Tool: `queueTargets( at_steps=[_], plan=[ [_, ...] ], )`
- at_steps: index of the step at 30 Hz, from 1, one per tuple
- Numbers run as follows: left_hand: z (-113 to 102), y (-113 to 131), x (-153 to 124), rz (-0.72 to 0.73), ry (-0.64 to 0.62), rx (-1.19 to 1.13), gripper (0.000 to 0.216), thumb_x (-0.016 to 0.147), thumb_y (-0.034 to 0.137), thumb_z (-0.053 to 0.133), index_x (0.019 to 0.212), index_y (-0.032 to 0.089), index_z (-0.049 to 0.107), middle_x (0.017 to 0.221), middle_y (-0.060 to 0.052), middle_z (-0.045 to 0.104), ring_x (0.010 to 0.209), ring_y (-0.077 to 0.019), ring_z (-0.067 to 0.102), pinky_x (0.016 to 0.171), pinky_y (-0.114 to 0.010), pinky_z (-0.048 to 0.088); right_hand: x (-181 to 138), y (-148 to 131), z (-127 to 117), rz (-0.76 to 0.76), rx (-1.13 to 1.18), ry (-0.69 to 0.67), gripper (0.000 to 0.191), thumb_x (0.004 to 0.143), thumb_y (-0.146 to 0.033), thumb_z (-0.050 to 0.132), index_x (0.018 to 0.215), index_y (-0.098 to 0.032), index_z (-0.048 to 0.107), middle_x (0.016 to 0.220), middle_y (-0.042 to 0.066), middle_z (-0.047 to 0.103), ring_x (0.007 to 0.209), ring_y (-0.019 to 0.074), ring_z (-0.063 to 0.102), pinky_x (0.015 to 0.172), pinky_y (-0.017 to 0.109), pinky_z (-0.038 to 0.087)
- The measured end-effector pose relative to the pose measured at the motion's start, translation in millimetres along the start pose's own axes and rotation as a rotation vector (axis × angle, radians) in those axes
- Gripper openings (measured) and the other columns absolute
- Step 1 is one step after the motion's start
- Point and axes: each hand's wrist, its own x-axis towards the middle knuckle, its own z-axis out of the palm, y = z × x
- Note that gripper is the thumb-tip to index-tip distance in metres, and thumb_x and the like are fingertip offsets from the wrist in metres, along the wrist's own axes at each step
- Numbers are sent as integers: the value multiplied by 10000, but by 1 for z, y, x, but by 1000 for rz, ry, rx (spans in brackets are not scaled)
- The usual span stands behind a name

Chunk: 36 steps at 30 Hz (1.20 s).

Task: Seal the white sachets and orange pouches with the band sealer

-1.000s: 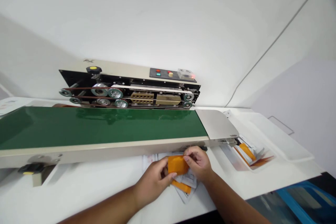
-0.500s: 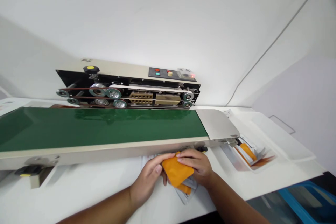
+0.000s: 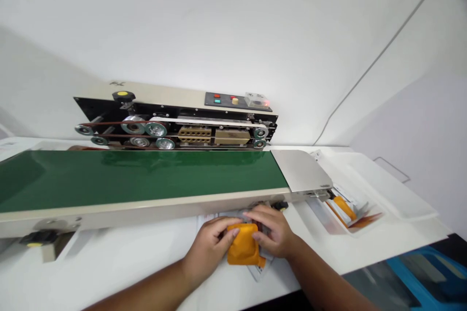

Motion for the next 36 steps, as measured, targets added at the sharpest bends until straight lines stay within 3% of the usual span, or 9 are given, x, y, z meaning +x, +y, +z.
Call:
queueTargets(
  at_steps=[3,6,13,18,21,25,30,36],
  plan=[
    [1,0,-3,-33,21,-41,162,894,327,644,964,211,733,791,-23,729,682,-172,647,642,-256,522,1,4,8,10,-77,-55,253,1003,-325,529,1114,-224,733,732,45,685,611,175,624,575,289,535],
    [2,-1,-5,-64,34,-106,143,888,342,653,896,200,667,667,20,622,603,-143,566,569,-226,452,2,6,12,-5,-83,-56,214,997,-310,542,1065,-231,728,707,27,684,589,162,614,563,275,516],
    [5,-6,-4,-101,46,-179,175,873,350,669,883,206,570,659,42,574,609,-135,533,573,-220,422,2,3,10,0,-69,-5,158,979,-310,582,1007,-230,715,692,15,679,573,151,599,560,267,496],
    [7,-5,1,-81,-71,-79,119,866,288,658,942,201,684,732,13,644,659,-148,568,616,-234,438,1,5,10,38,-62,14,190,995,-336,558,937,-243,713,685,13,675,586,146,598,575,260,490],
    [7,-2,1,-42,-88,14,122,883,287,636,883,200,721,749,-2,659,670,-153,565,626,-241,442,-2,7,9,47,-27,39,276,988,-457,554,1023,-235,714,758,39,715,629,163,636,590,271,514],
    [7,-4,0,-100,-49,-127,141,914,331,607,871,196,621,727,2,637,660,-156,599,614,-242,478,-5,7,6,72,28,78,438,942,-566,574,1172,-212,691,945,97,768,778,218,717,667,309,577],
    [8,-8,0,-128,-48,-253,139,956,327,559,893,204,568,734,7,645,686,-167,651,650,-264,520,-4,5,8,121,12,110,230,957,-365,600,1105,-232,715,958,73,787,827,206,746,747,303,601],
    [7,-4,0,-59,-98,-116,101,934,281,587,934,192,632,780,3,639,665,-149,597,628,-251,483,-2,6,12,71,14,56,172,958,-269,619,1095,-251,720,953,50,799,795,179,755,728,272,591]
  ],
)
